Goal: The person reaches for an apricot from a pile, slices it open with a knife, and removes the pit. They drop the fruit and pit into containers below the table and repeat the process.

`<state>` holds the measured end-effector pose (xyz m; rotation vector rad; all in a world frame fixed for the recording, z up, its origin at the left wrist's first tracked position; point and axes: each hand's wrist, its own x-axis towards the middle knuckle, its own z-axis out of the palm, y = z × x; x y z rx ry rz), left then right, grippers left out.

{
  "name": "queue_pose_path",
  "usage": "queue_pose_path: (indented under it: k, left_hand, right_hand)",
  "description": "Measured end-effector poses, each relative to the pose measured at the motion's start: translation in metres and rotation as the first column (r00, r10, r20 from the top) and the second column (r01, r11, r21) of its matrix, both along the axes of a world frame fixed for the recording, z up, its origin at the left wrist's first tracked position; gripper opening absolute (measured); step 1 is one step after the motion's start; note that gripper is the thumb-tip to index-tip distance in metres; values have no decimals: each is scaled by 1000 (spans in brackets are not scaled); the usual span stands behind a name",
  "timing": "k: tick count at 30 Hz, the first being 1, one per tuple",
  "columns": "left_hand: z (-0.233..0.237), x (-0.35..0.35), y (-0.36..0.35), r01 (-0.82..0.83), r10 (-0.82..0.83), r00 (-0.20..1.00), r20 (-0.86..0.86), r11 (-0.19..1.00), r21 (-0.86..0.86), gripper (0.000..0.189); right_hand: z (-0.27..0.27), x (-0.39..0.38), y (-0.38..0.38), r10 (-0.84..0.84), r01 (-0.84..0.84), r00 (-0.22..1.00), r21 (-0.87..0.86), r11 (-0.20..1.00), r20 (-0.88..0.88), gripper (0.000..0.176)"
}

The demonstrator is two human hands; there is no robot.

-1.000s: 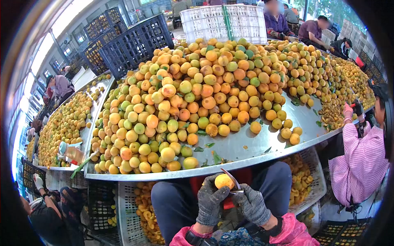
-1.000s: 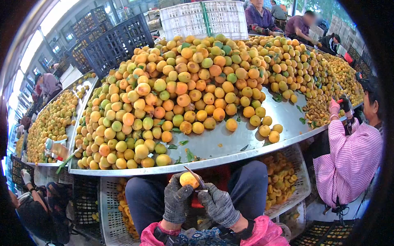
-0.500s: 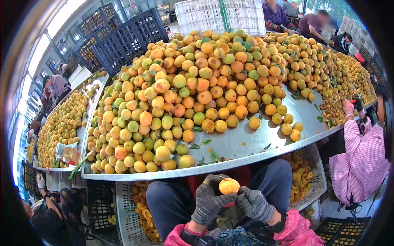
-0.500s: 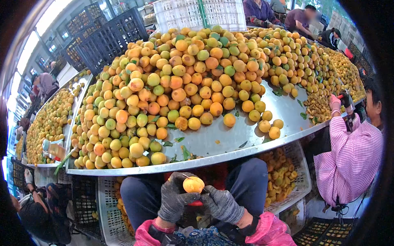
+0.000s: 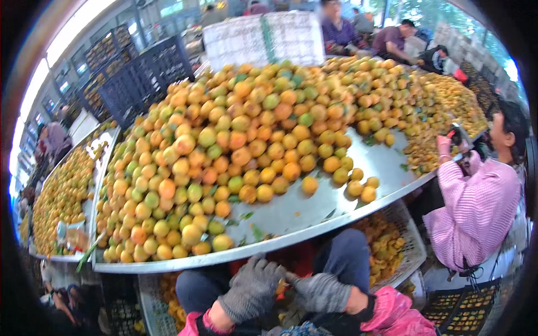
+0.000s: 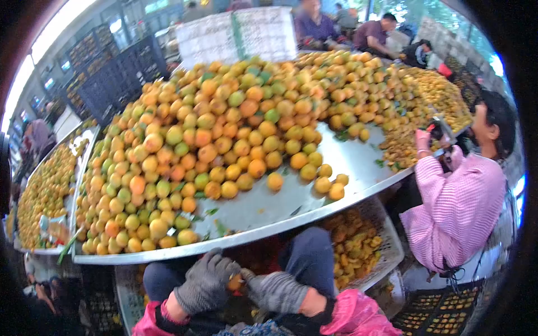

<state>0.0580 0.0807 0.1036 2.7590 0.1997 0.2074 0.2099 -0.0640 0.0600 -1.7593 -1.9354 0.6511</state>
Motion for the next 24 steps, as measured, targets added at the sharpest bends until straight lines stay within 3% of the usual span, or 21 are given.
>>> queue_pose_path:
  k: [1, 3, 5, 7, 8, 9, 11, 12, 17, 19, 20, 22, 23, 24]
  left_hand:
    - [4, 1, -3, 13, -11, 999, -41, 998, 58, 48]
    - [14, 5, -8, -156, 157, 987, 24, 987, -26, 53]
    - [22, 3, -19, -447, 451, 880, 151, 892, -63, 53]
    - [22, -8, -30, -414, 546, 811, 210, 789, -453, 36]
    - [2, -13, -31, -267, 529, 834, 158, 637, -723, 41]
    - [0, -8, -40, -94, 587, 800, 127, 330, -939, 40]
    - [14, -7, -56, -79, 578, 809, 108, 288, -954, 38]
    - [16, -5, -62, -122, 635, 771, 43, 214, -969, 38]
    - [8, 1, -66, -203, 707, 694, 134, 371, -906, 38]
    - [1, -3, -61, -393, 648, 727, 228, 664, -636, 41]
    - [0, -1, -61, -394, 649, 727, 225, 663, -637, 41]
    - [-3, 1, -63, -320, 723, 680, 126, 446, -836, 45]
    - [-7, 1, -59, -351, 671, 705, 231, 612, -708, 43]
    - [-23, 2, -51, -381, 677, 724, 133, 553, -741, 47]
  right_hand:
    - [0, -1, 1, -18, 18, 1000, -29, 999, -9, 48]
    - [8, -2, 3, -124, 124, 992, -11, 992, -23, 50]
    - [9, -4, 1, -205, 205, 977, -2, 979, -61, 51]
    - [3, -8, -2, -315, 346, 925, 133, 929, -212, 53]
    - [-9, -10, 0, -281, 335, 919, 173, 926, -276, 58]
    - [-11, -16, 1, -281, 336, 921, 183, 924, -271, 58]
    - [-12, -25, 3, -250, 359, 914, 350, 865, -319, 53]
    - [-10, -22, 2, -210, 294, 946, 377, 878, -248, 62]
    - [-5, -20, 2, -187, 256, 959, 367, 894, -214, 64]
    - [-2, -22, 2, -184, 259, 957, 373, 891, -225, 66]
    - [6, -23, 1, -209, 274, 951, 307, 911, -228, 62]
    - [6, -18, 3, -220, 244, 965, 183, 952, -144, 61]
    - [1, -15, 5, -189, 196, 980, 118, 973, -67, 66]
    - [2, -15, 6, -214, 217, 975, 38, 976, -61, 71]
